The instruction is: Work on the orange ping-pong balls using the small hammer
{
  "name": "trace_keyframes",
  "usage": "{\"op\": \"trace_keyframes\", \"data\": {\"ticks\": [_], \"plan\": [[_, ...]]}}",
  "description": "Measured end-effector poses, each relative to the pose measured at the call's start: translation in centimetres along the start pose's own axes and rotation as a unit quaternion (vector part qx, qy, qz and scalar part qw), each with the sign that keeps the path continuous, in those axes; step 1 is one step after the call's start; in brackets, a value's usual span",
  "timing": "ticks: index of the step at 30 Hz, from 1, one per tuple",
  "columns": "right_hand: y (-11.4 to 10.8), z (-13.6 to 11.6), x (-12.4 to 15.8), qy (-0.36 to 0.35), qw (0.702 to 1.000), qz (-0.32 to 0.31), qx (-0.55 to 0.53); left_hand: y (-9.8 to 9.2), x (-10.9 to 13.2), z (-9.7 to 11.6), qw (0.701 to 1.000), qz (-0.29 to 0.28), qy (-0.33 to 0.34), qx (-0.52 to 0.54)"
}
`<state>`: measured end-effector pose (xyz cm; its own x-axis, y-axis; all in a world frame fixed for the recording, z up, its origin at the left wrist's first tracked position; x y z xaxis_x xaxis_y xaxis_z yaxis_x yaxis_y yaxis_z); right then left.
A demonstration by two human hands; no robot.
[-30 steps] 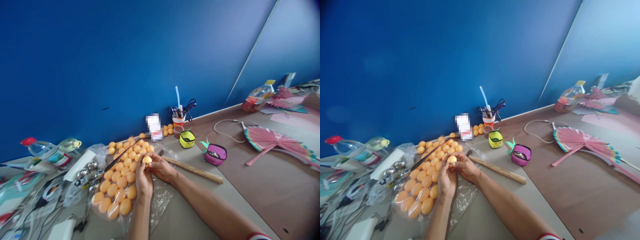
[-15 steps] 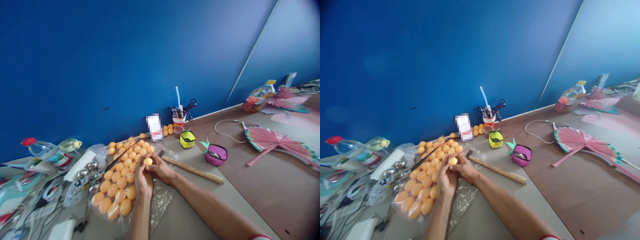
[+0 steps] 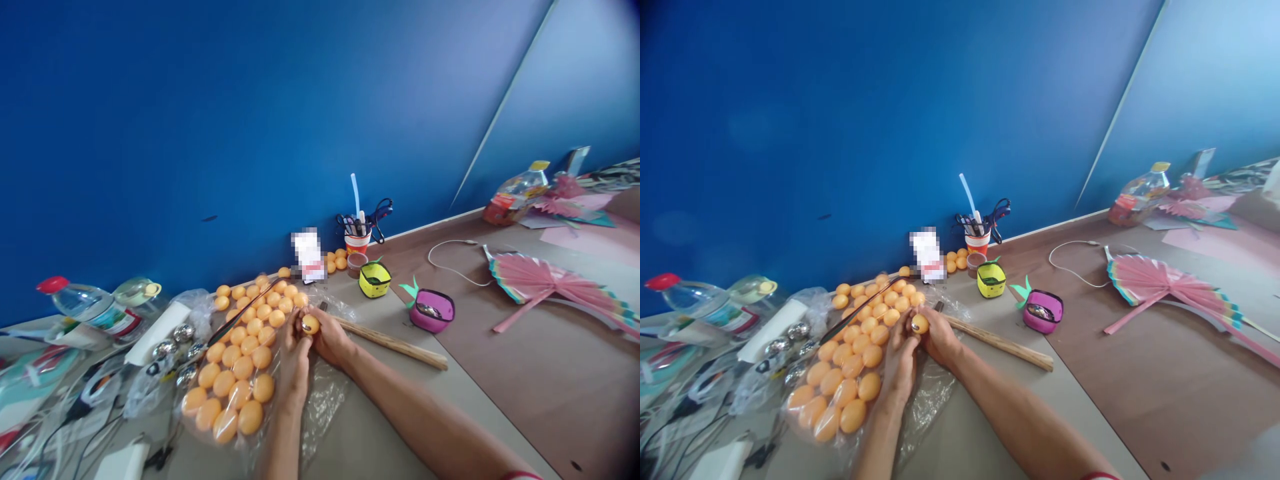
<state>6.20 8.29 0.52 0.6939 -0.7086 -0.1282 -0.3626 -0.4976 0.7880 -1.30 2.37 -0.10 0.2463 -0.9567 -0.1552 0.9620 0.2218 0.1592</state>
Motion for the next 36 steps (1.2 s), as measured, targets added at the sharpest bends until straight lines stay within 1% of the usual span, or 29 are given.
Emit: {"op": "trace_keyframes", "data": {"ticks": [2,7,12,16,18,21,24,27,28,29,33,36], "plan": [[-0.1,0.0,0.0,-0.005,1.0,0.013,0.013,0.0,0.1,-0.1,1.0,-0.015,-0.012,-0.013],[0.5,-0.2,0.2,-0.028,0.999,0.011,0.044,0.1,0.3,0.2,0.998,-0.042,-0.025,-0.05],[1.0,-0.4,0.3,-0.038,0.999,0.019,0.028,0.0,0.4,-0.2,0.998,-0.027,-0.037,-0.031],[1.2,-0.5,0.5,-0.059,0.998,0.024,0.03,0.1,0.4,0.3,0.994,-0.031,-0.05,-0.091],[1.3,-0.7,0.5,-0.073,0.996,0.034,0.04,0.3,0.3,0.7,0.994,-0.044,-0.043,-0.088],[1.2,-1.2,0.6,-0.098,0.988,0.057,0.101,0.8,0.1,0.8,0.997,-0.056,-0.042,-0.029],[1.0,-2.0,0.6,-0.123,0.97,0.083,0.193,1.1,0.0,0.6,0.998,-0.038,-0.041,0.022],[0.8,-2.5,0.5,-0.12,0.959,0.091,0.24,1.0,0.1,0.9,0.999,0.003,-0.036,-0.01],[0.6,-2.6,0.5,-0.115,0.959,0.093,0.242,1.0,0.2,1.1,0.999,0.004,-0.043,-0.024],[0.5,-2.6,0.4,-0.108,0.96,0.095,0.238,1.0,0.3,1.2,0.998,-0.006,-0.056,-0.031],[0.1,-2.5,0.3,-0.063,0.975,0.084,0.194,1.7,0.8,1.4,0.987,-0.095,-0.128,-0.011],[0.0,-2.4,0.3,-0.032,0.981,0.077,0.175,1.9,1.0,1.2,0.984,-0.104,-0.143,-0.007]]}}
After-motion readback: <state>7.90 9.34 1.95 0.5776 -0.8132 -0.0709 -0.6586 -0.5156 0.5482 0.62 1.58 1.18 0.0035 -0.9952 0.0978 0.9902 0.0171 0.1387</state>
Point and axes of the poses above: each hand's wrist, its own x-axis away from the middle knuckle, its own y-axis out of the palm, z = x × y, the point moved 2 cm from there along -x, towards the middle knuckle, and after that the axes turned 15 degrees about -z, right-handed, at the moved point
